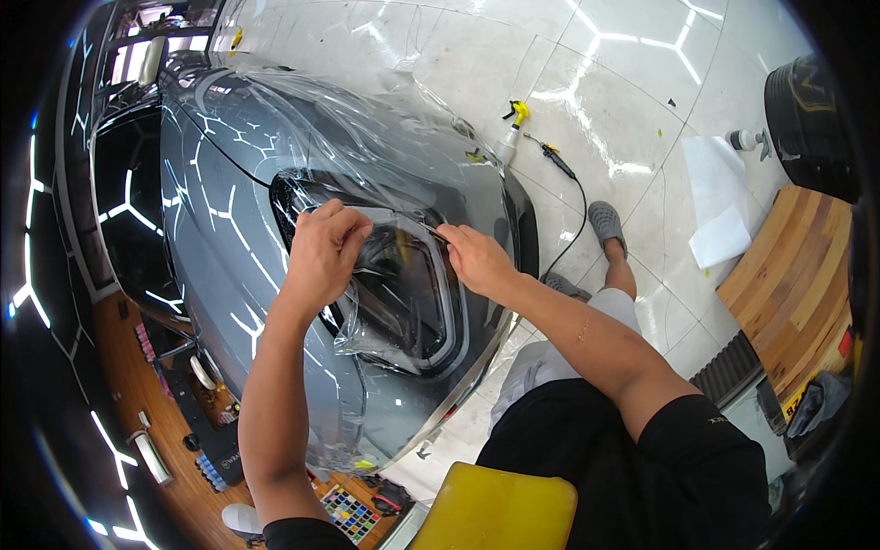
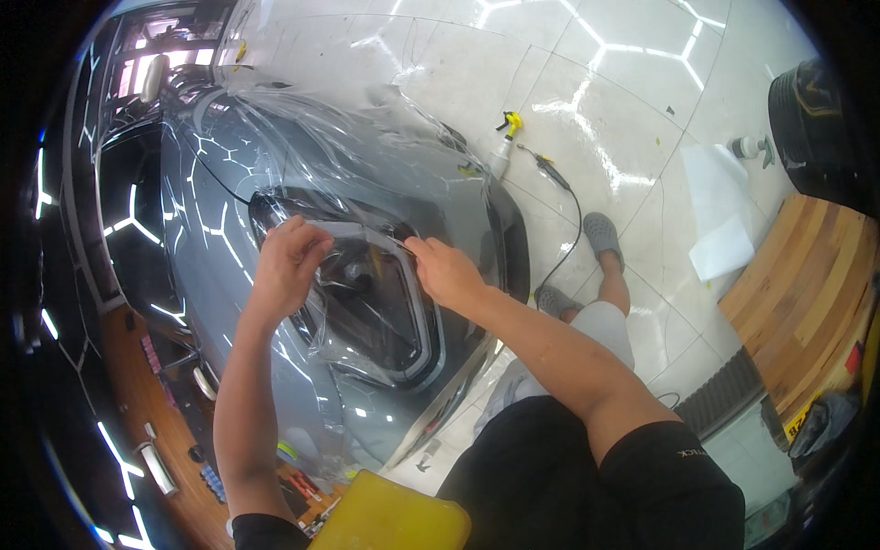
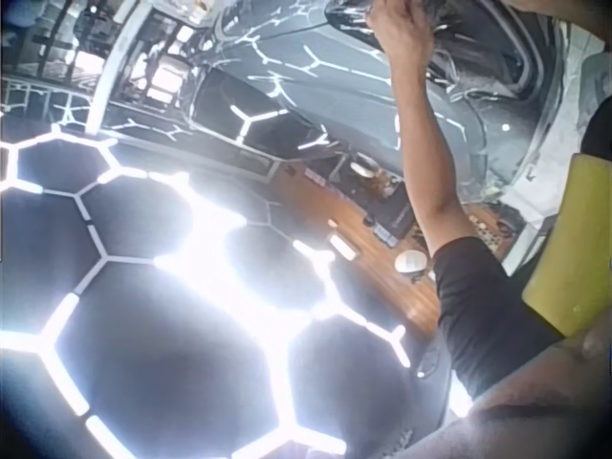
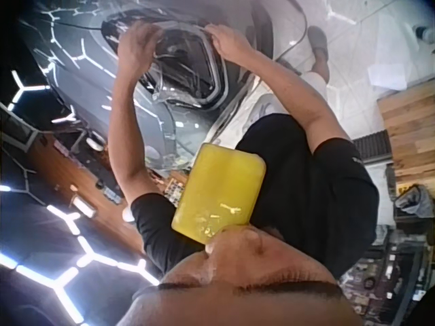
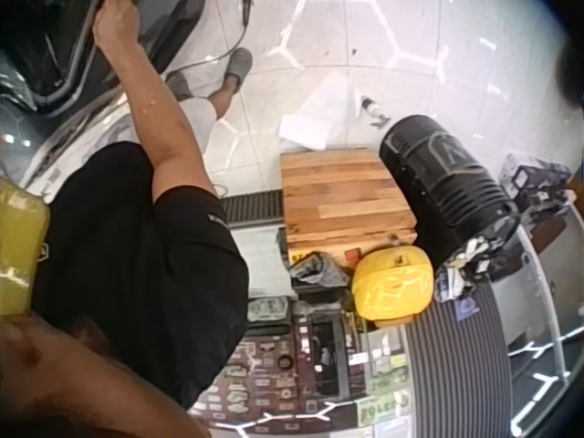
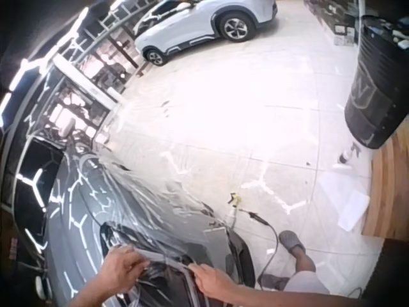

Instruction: The person applies a transparent protective film to the front bumper and hood of a grey car. They use a yellow squeegee to smooth the film and a heat gun to warm the edges for better adhesion. The person also uses a knife to trim the film around the headlights and grille.

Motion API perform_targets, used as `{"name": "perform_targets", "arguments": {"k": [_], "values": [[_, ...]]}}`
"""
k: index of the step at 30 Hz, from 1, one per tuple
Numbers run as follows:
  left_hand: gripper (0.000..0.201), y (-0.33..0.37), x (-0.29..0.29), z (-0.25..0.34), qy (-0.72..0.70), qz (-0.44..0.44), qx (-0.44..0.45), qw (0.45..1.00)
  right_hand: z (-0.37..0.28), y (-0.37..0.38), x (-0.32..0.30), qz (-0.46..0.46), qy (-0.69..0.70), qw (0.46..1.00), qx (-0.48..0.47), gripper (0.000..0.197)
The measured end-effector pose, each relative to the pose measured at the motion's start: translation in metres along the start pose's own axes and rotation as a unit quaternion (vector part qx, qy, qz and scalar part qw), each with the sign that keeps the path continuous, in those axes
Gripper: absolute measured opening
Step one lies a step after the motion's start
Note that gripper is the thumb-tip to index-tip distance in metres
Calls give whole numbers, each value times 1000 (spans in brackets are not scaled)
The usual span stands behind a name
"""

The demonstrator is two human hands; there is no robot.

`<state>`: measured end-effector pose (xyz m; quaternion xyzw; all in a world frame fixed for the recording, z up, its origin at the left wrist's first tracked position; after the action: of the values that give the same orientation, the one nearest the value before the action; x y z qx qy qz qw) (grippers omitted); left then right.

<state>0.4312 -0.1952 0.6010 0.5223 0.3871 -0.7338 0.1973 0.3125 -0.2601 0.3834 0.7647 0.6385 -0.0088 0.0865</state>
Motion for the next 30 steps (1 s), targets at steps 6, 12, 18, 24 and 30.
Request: {"name": "perform_targets", "arguments": {"k": [6,12,18,24,30], "values": [[9,-5,-4,4,10,-4,4,1000,7,-9,2,15,-3,1000,-8,30],[9,-6,-7,6,1,-9,3,1000,11,-24,5,4,8,1000,11,31],[9,-10,-10,7,-4,-9,-1,1000,8,-34,7,21,29,999,14,31],[6,-16,-11,11,-16,-6,-2,1000,1,-46,10,15,66,996,51,28],[5,-24,-10,16,-3,-30,24,999,-1,-56,12,38,55,994,85,25]]}}
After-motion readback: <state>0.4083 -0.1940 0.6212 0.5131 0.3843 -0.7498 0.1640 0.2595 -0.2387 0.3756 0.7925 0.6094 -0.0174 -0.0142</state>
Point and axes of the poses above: each hand's wrist, its own y-axis towards the middle knuckle, its own x-axis out of the palm, z = x × y, the point moved 4 cm from there along y, towards the middle knuckle, and after that the axes turned 1 degree about y, right-handed, at the moved point
